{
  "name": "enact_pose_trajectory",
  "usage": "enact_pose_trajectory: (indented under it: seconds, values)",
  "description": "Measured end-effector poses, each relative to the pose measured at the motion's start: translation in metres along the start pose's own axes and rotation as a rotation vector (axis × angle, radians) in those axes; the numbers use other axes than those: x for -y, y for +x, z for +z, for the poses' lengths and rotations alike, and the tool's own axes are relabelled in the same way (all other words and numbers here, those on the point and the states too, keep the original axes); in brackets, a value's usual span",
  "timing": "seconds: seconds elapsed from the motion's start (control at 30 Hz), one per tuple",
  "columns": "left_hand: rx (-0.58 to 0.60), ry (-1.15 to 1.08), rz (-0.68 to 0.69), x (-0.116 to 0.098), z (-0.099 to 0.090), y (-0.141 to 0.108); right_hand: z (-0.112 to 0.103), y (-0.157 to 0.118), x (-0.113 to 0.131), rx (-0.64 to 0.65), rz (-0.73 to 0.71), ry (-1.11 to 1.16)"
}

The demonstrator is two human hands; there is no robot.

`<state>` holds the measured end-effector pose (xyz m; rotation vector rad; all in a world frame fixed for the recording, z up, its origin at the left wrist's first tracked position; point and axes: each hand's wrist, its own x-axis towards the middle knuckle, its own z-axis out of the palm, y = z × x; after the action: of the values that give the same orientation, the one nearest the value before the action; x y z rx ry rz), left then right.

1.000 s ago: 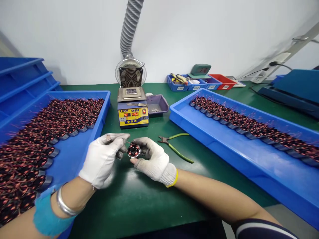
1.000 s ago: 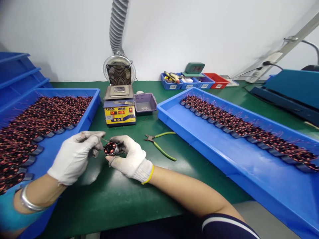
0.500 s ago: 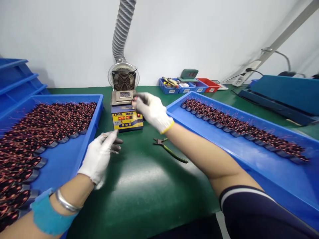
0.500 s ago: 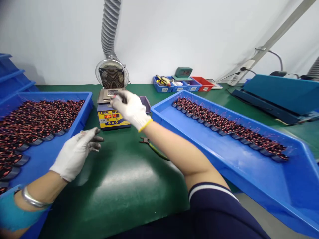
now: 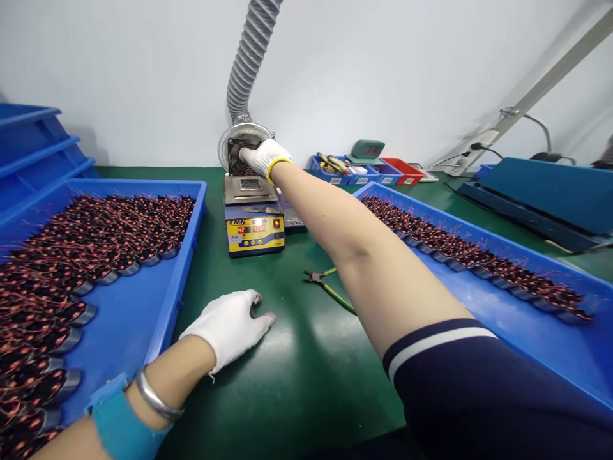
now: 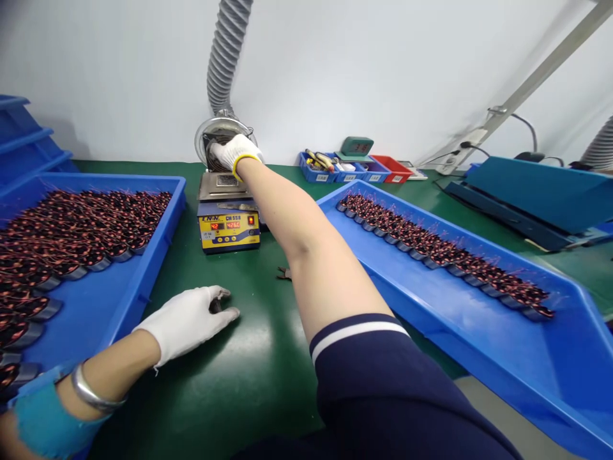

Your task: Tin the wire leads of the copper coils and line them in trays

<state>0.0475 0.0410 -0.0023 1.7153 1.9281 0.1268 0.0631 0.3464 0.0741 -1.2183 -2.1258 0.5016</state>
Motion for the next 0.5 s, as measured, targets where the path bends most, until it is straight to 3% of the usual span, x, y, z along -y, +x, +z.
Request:
enact_pose_trajectory:
  seconds: [0.33,0.5]
  values:
    - [0.028,0.033,0.001,-0.0004,-0.0005,0.0004,0.0053,-0.0049,0.0000,0.029,-0.039,-0.101]
    - [0.033,0.035,0.001,-0.0010,-0.0005,-0.0003,0.0028,-0.0059,0.0047,0.058,0.037,-0.140]
